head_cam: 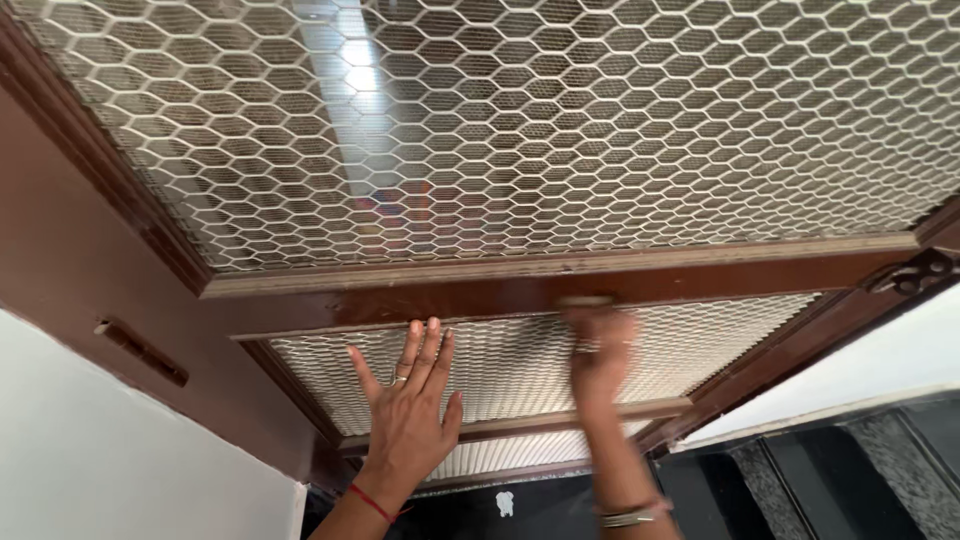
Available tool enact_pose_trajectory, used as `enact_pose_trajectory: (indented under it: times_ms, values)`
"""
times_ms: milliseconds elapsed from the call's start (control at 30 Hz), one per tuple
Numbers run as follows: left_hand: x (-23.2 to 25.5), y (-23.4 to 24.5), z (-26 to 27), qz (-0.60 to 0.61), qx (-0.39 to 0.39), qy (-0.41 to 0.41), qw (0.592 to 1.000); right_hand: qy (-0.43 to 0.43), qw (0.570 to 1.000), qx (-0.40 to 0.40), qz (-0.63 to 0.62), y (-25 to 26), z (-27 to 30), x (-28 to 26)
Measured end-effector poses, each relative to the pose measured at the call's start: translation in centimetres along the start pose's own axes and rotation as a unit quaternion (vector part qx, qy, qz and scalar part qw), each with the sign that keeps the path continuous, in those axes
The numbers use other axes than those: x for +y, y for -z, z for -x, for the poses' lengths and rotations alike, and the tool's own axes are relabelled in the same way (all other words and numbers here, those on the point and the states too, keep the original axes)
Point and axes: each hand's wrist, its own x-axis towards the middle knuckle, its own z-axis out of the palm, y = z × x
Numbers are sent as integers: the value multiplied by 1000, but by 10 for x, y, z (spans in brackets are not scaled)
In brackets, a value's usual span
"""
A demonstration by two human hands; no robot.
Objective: The person cleans the wooden frame of a door with a mesh screen. They dip a cloth into a small bowl of yellow liquid and wipe the horizontal and vertical sections of the door frame.
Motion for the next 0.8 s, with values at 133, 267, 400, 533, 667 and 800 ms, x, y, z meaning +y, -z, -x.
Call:
enact_pose_trajectory:
  times_ms: [133, 267, 400, 533, 667, 800]
  values:
    - [-2, -2, 1, -12, 0, 2, 1000, 115, 989, -71, 59, -31, 8, -51]
    - [-5, -4, 3, -27, 5, 0, 1000, 68, 977, -59, 192, 1, -6, 12]
    - [-6, -9, 2, -21, -3, 0, 1000, -270, 882, 159, -351, 71, -39, 71]
    - [-4, -7, 1, -17, -1, 0, 1000, -107, 982, 146, 51, 64, -54, 61]
    - [-1, -6, 0, -15, -4, 7, 1000, -5, 993, 118, -9, -9, -36, -14]
    - [-1, -5, 0, -23, 6, 1, 1000, 109, 988, 25, 109, -22, -34, -55]
